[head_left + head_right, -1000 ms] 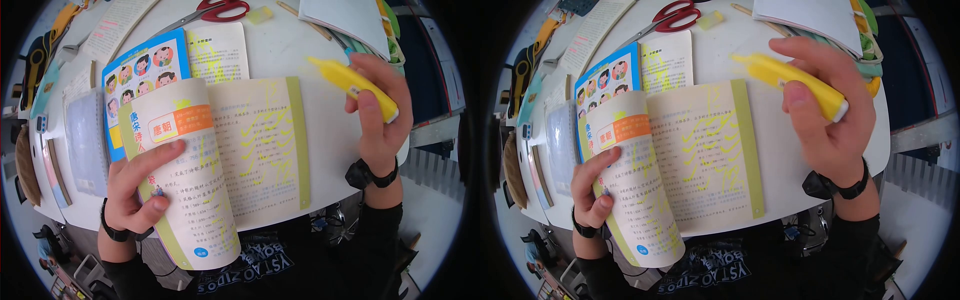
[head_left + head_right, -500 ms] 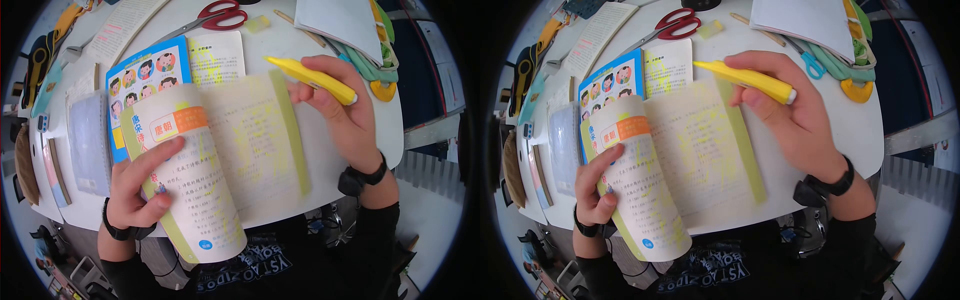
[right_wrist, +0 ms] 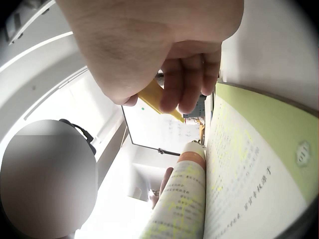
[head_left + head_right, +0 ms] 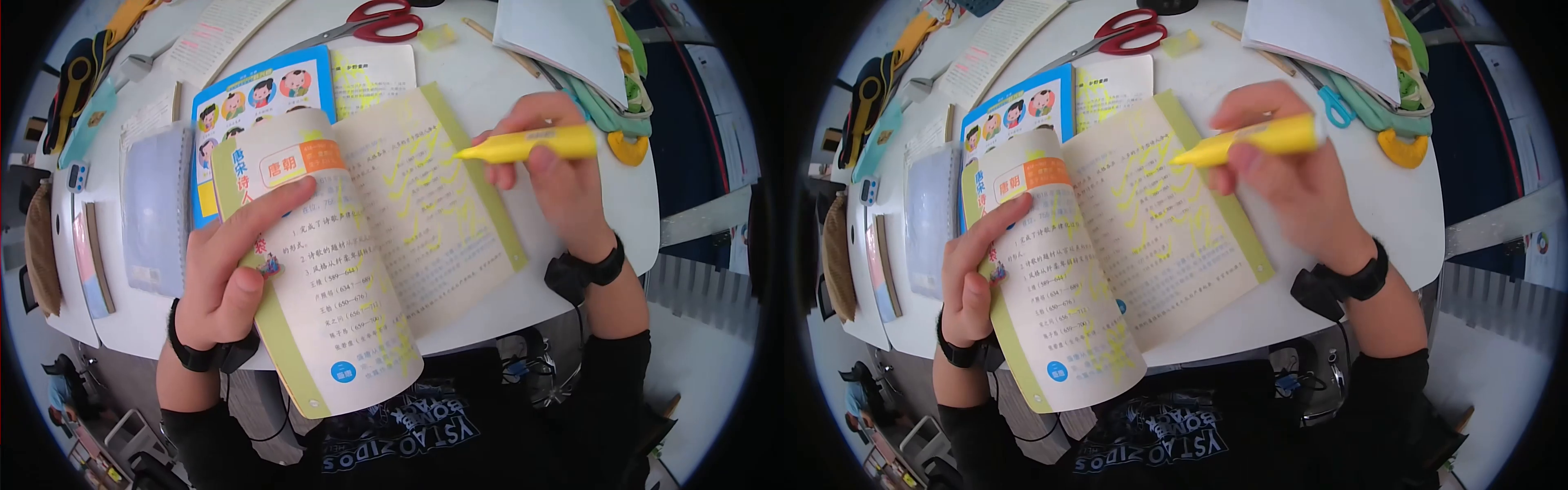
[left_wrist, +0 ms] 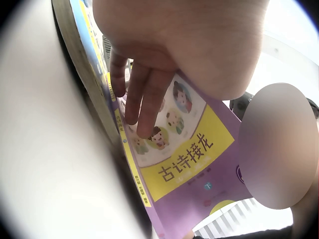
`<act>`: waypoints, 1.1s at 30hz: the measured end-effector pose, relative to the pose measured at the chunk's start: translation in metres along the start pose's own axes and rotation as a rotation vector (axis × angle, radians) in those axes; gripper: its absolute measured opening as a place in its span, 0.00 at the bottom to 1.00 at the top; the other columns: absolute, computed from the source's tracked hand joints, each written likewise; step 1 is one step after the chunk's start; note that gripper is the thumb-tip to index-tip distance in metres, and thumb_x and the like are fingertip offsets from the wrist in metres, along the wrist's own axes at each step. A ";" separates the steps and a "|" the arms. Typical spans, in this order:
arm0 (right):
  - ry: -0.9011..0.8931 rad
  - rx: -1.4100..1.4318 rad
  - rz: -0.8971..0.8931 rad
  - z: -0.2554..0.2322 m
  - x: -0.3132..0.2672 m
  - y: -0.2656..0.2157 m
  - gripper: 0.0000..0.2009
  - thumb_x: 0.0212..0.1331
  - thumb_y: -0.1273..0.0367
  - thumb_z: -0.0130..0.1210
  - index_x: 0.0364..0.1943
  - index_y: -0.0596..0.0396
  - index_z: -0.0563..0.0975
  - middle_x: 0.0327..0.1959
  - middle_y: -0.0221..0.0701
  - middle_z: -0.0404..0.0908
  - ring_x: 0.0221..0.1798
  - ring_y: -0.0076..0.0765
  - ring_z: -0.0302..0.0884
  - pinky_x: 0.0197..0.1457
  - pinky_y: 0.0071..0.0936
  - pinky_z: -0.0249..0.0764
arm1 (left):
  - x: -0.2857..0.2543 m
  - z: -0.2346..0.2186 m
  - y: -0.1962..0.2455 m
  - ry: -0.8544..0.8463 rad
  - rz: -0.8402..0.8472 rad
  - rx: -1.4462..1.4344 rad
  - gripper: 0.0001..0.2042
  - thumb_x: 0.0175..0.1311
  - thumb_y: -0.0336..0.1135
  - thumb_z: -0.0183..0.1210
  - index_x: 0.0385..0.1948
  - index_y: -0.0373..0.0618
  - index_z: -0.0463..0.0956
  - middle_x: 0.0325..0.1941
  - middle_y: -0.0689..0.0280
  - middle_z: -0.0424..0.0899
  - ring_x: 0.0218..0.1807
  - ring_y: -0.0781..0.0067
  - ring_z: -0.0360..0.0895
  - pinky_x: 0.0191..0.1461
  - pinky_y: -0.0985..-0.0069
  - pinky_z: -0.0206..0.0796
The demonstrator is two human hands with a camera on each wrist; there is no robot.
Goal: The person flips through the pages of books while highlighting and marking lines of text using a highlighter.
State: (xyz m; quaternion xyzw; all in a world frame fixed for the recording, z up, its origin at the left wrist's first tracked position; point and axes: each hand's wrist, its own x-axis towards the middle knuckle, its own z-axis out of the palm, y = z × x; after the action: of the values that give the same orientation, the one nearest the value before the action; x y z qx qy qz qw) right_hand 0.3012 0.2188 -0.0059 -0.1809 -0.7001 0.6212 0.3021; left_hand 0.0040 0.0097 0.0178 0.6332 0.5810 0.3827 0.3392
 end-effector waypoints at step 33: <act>-0.559 -0.473 -0.258 0.038 -0.010 -0.018 0.20 0.53 0.56 0.75 0.46 0.49 0.88 0.32 0.22 0.84 0.44 0.38 0.74 0.65 0.54 0.68 | 0.007 -0.006 -0.015 0.004 0.114 0.016 0.32 0.80 0.57 0.40 0.63 0.36 0.78 0.48 0.48 0.90 0.47 0.55 0.91 0.51 0.67 0.80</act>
State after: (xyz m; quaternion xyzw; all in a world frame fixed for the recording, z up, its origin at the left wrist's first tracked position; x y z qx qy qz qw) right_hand 0.2863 0.1802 0.0082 0.0202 -0.8964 0.4248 0.1250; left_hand -0.0079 0.0184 0.0081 0.6672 0.5477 0.3980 0.3107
